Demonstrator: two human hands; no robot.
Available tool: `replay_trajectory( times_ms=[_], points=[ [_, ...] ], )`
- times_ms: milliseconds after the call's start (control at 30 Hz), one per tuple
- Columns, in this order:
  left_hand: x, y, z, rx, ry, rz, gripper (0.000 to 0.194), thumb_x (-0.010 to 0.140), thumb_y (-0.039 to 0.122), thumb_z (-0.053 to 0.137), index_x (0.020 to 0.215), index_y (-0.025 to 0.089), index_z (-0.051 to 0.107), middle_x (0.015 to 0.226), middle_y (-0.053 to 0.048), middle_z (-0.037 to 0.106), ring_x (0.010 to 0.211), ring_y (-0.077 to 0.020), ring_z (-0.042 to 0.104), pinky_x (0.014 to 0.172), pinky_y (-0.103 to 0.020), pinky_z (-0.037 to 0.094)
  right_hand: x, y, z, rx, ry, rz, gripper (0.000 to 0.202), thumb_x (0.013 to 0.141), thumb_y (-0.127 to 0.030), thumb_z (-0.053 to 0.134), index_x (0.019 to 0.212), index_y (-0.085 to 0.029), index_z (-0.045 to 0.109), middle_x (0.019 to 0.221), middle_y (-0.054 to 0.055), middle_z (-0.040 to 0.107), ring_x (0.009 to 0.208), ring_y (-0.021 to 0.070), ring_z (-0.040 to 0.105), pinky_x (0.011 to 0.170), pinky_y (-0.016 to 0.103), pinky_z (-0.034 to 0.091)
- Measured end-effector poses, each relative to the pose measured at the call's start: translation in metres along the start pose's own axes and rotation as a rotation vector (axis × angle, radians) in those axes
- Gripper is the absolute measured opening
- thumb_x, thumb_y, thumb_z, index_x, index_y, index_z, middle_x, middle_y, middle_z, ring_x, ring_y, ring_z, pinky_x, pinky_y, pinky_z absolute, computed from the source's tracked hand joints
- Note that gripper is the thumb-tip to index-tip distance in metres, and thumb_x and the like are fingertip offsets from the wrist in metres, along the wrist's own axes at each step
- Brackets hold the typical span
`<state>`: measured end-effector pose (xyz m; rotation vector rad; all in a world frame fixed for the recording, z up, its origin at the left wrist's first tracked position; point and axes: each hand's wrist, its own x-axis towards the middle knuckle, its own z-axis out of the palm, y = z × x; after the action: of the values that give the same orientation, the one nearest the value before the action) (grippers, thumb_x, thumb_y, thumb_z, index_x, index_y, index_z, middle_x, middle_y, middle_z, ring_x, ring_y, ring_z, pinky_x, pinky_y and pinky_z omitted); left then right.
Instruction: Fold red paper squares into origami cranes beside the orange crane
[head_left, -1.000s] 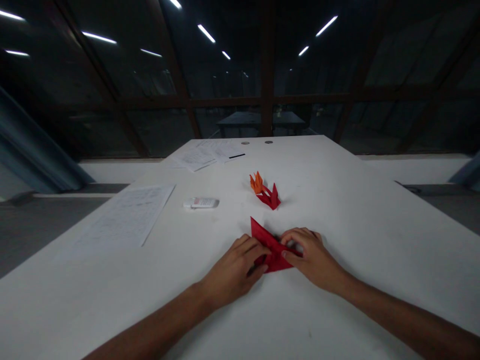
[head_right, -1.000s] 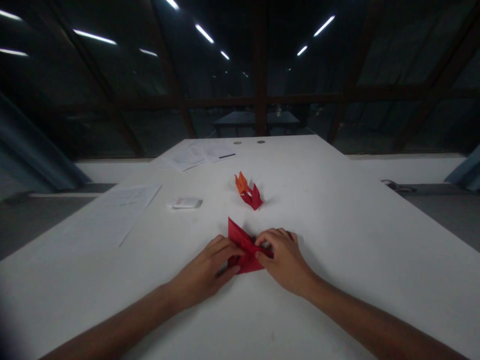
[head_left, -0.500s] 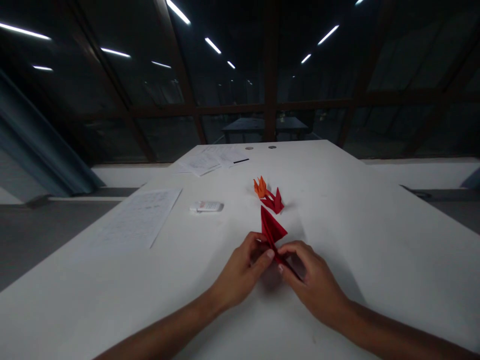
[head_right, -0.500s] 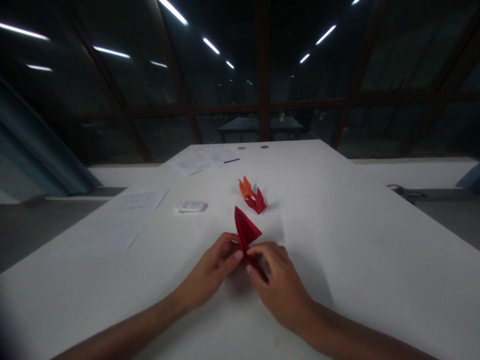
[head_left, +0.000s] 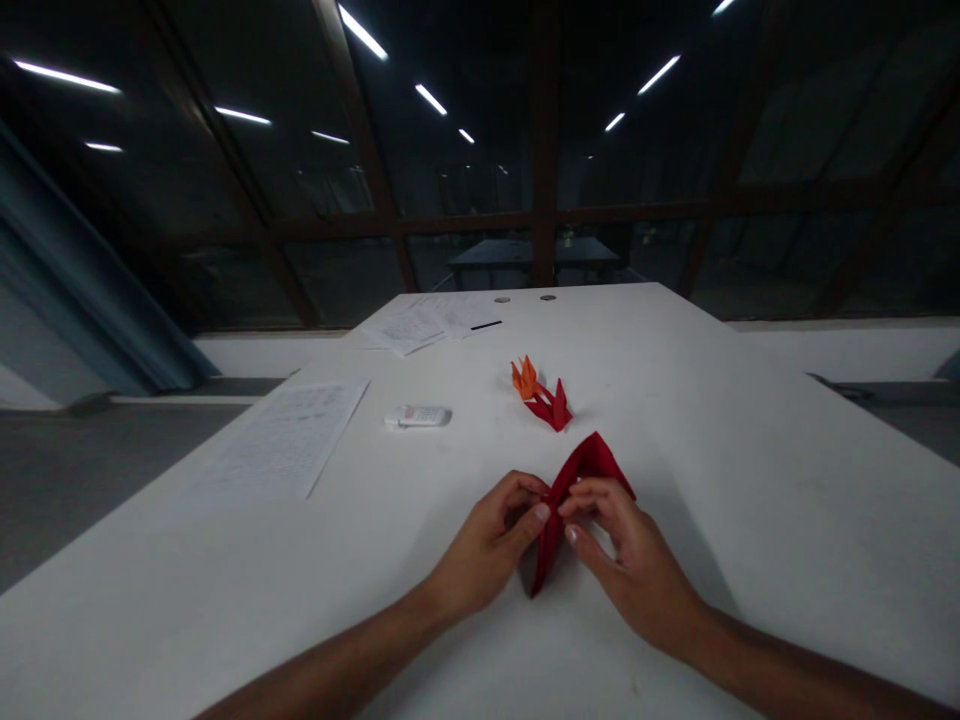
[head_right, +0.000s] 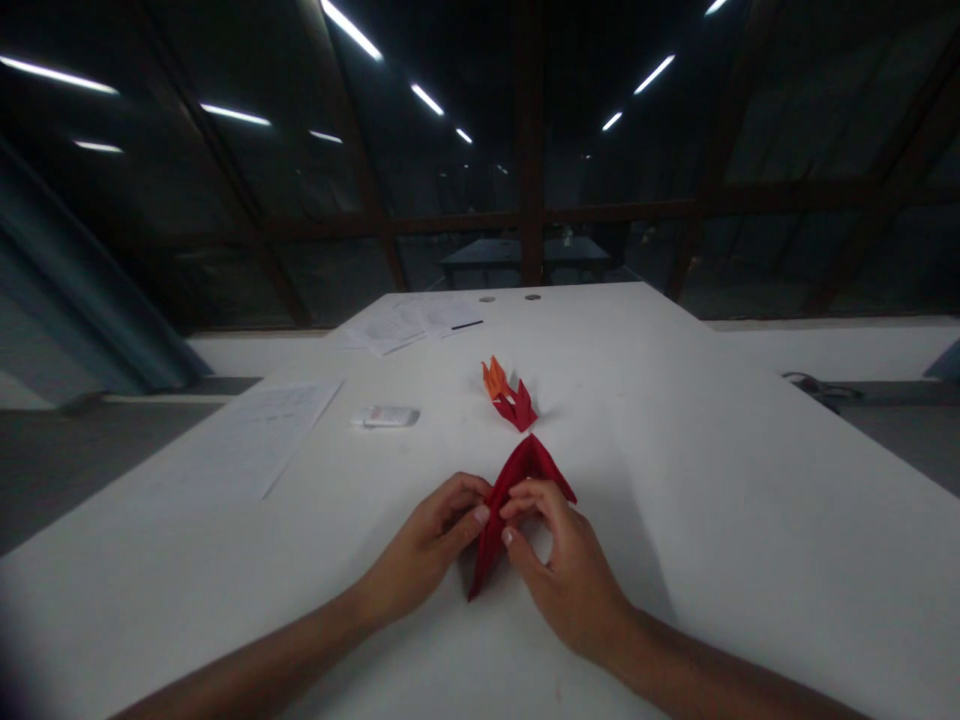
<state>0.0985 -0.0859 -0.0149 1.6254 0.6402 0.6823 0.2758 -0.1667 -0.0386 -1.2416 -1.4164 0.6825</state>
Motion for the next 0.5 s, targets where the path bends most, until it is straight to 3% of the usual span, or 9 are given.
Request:
replay_trajectory(
  times_ms=[233,500],
  points=[
    [0.004,0.005,-0.004,-0.099,0.037,-0.033,0.025,0.094,0.04,0.062,0.104,0.018,0.059,0.096,-0.004,0.067,0.086,-0.0158,0.059,0.076,-0.025,0.045,0.0,-0.008,-0.005,0.028,-0.101,-0.038,0.024,0.097,-0.025,0.056,0.121,-0.026,0.055,0.12,0.008,0.067,0.116,0.0223,0.064,0.104,0.043,0.05],
    [0.007,-0.004,-0.01,-0.359,0.103,-0.094,0.017,0.087,0.024,0.065,0.103,0.018,0.062,0.095,-0.004,0.069,0.088,-0.0165,0.062,0.08,-0.027,0.046,-0.006,-0.015,-0.013,-0.134,-0.21,-0.121,0.035,0.094,-0.022,0.054,0.128,-0.028,0.056,0.127,0.008,0.066,0.121,0.0262,0.061,0.105,0.048,0.048]
  ],
)
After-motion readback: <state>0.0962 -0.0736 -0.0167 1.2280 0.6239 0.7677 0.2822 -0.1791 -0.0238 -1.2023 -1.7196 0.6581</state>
